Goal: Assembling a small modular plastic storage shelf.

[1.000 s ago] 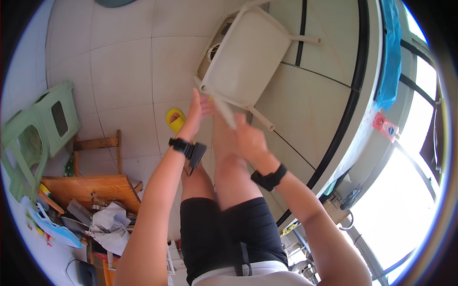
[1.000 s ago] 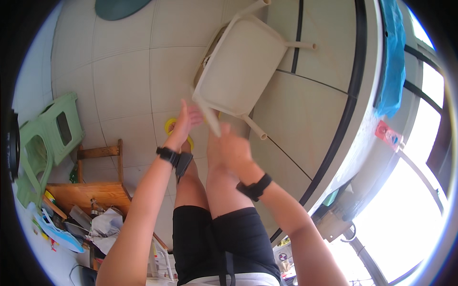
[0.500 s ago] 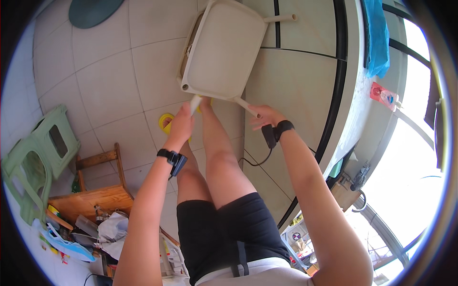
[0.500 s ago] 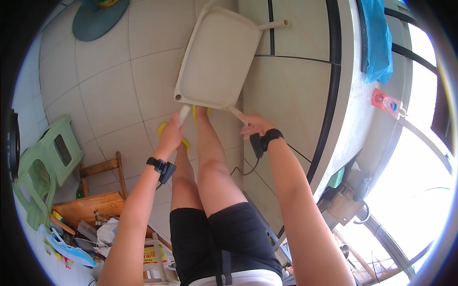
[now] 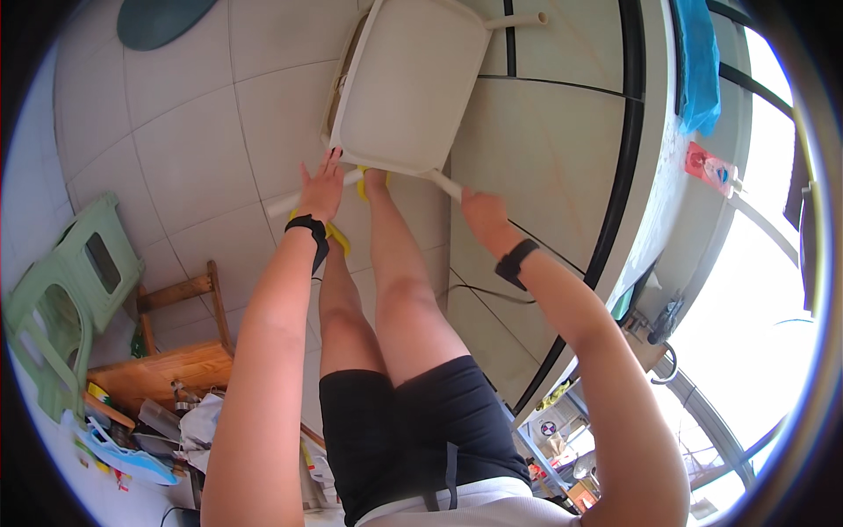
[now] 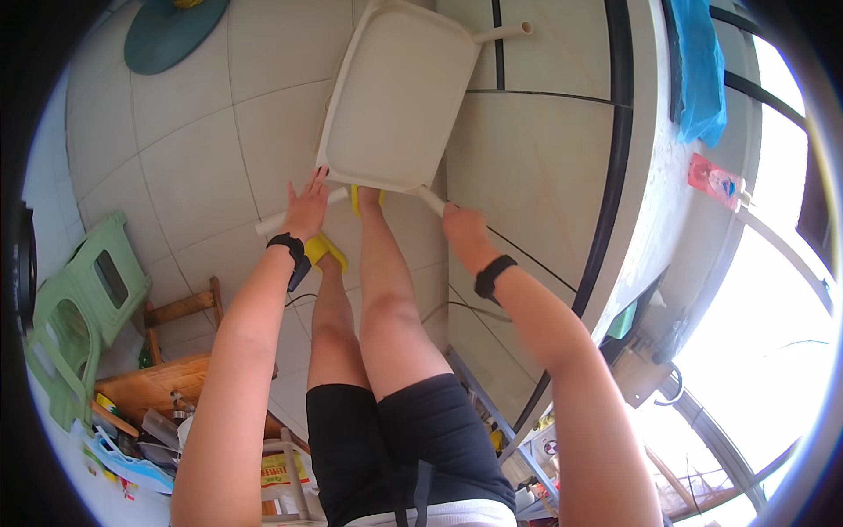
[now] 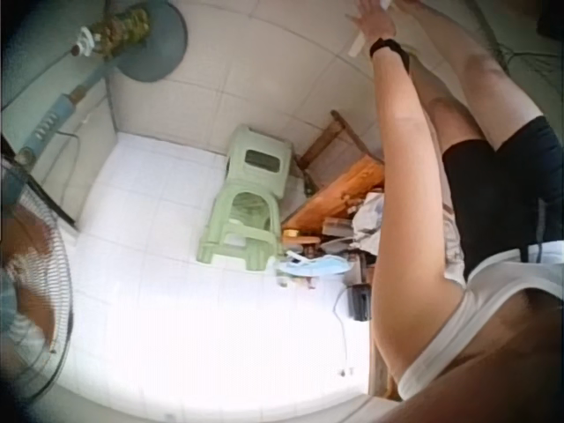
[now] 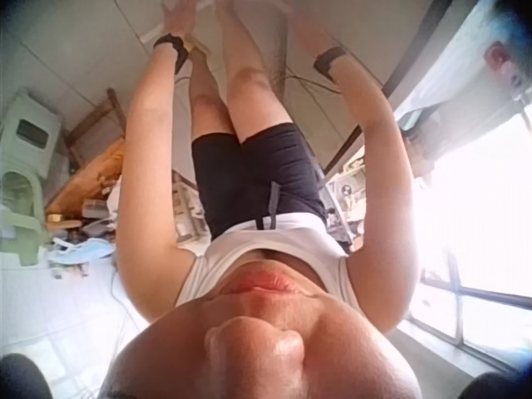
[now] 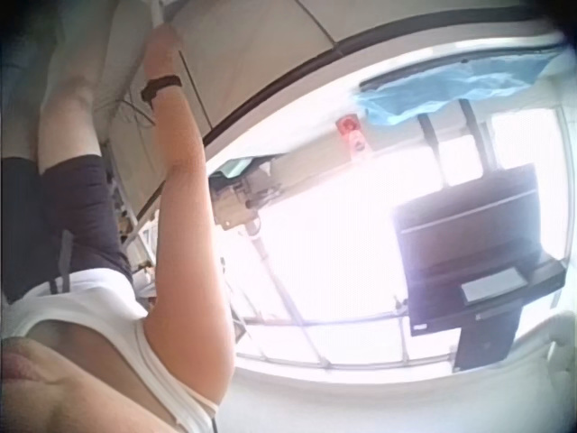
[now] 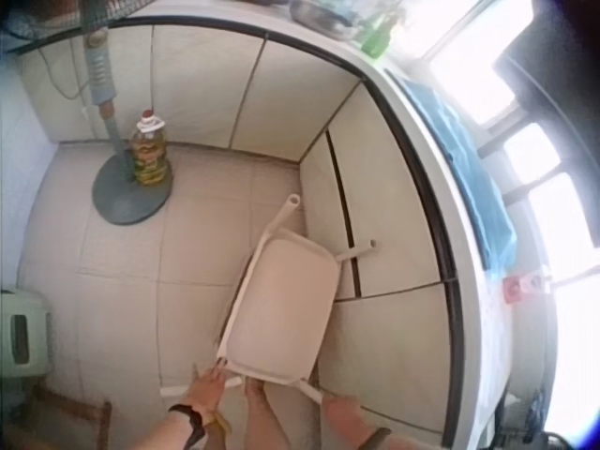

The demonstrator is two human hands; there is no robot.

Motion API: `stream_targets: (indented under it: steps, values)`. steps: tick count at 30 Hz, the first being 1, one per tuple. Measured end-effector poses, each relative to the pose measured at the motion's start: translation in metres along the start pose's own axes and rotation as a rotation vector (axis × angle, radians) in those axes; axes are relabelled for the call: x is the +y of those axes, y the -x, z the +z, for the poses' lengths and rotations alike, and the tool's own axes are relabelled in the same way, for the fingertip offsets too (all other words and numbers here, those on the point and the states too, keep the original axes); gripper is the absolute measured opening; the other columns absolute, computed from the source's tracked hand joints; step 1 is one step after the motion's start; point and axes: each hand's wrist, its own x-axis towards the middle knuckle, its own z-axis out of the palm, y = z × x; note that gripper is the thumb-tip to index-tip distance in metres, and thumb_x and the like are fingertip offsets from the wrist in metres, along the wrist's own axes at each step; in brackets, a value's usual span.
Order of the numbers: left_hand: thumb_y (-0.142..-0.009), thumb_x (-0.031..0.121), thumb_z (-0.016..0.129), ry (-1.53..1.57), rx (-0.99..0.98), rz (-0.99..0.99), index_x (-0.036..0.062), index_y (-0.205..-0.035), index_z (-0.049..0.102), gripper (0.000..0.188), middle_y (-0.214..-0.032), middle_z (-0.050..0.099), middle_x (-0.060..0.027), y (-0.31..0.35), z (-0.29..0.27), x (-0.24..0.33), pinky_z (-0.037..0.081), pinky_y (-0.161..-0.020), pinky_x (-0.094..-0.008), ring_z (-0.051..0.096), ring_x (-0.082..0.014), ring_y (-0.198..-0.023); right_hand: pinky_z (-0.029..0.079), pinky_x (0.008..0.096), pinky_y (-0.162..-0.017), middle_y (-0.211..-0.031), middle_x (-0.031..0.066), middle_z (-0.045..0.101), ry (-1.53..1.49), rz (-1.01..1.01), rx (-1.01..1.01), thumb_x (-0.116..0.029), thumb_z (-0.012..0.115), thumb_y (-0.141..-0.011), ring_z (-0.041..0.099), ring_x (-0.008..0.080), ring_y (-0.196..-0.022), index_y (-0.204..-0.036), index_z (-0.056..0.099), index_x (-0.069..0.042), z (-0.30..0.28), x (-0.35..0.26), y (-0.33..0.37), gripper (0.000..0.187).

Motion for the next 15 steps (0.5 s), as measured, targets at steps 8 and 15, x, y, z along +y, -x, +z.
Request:
stream_targets:
  steps: [8, 15]
  values:
    - [-0.087, 0.016, 0.048, 0.805, 0.153, -0.152, -0.0036, -0.116, 0.045, 0.035, -0.101, 0.059, -0.0196, 0.019, -0.020, 0.010, 0.048, -0.074, -0.0423, 0.058, -0.0352, -0.090, 0.048, 0.0475, -0.063, -0.086, 0.0185, 0.063, -0.660, 0.233, 0.113, -0.025, 0.049, -0.090, 0.060, 0.0396, -0.074, -0.121, 0.042, -0.004, -0.069, 0.028, 0.142, 0.037]
    - [-0.095, 0.026, 0.047, 1.395, 0.212, -0.243, 0.0050, -0.102, 0.041, 0.023, -0.067, 0.048, -0.0041, 0.134, -0.037, 0.013, 0.045, -0.046, -0.0274, 0.049, -0.0125, -0.050, 0.046, 0.0463, -0.074, -0.102, 0.0223, 0.059, -1.004, 0.477, 0.458, -0.019, 0.051, -0.089, 0.058, 0.0405, -0.086, -0.123, 0.040, -0.004, -0.038, 0.035, 0.315, 0.039]
